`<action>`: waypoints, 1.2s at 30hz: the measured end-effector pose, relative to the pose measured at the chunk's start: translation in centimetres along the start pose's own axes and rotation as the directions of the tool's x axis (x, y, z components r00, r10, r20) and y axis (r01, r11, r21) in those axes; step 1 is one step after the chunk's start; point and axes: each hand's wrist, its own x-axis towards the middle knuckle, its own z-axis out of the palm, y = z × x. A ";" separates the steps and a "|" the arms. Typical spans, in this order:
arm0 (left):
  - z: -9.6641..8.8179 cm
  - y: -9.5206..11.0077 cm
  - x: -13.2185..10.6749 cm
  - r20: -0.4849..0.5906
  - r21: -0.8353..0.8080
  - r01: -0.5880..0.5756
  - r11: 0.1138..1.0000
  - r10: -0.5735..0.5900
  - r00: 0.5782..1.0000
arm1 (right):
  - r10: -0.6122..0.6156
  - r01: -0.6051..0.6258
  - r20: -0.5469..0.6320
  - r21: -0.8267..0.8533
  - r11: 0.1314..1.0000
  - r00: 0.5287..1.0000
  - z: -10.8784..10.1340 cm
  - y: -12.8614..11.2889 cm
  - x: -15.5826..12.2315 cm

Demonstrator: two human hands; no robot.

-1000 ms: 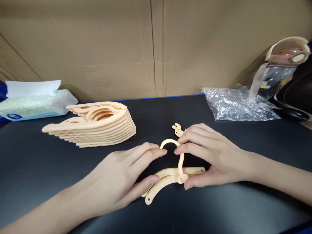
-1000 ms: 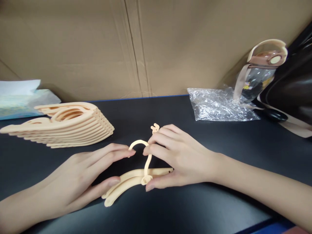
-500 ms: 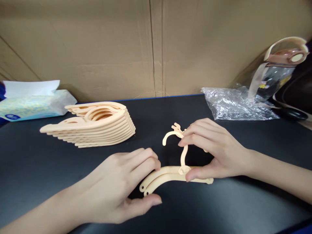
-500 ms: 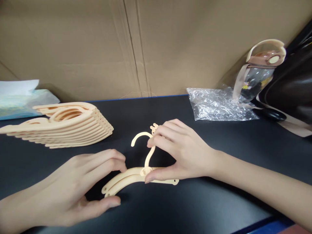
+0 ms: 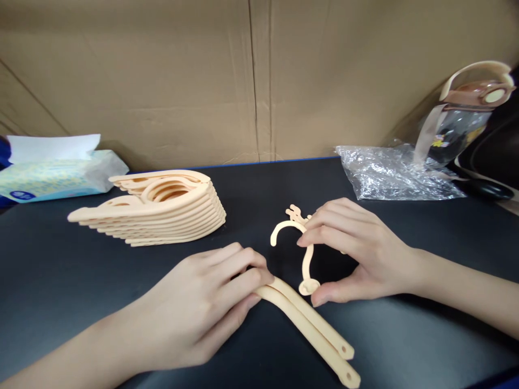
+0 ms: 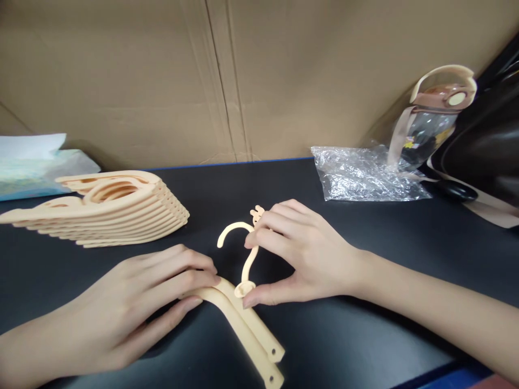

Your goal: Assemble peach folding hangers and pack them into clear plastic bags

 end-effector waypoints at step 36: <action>0.1 -0.3 -0.3 -0.156 -0.310 0.160 0.937 -0.215 0.964 | 0.299 -0.317 0.117 0.477 0.819 0.947 -0.2 -0.9 0.5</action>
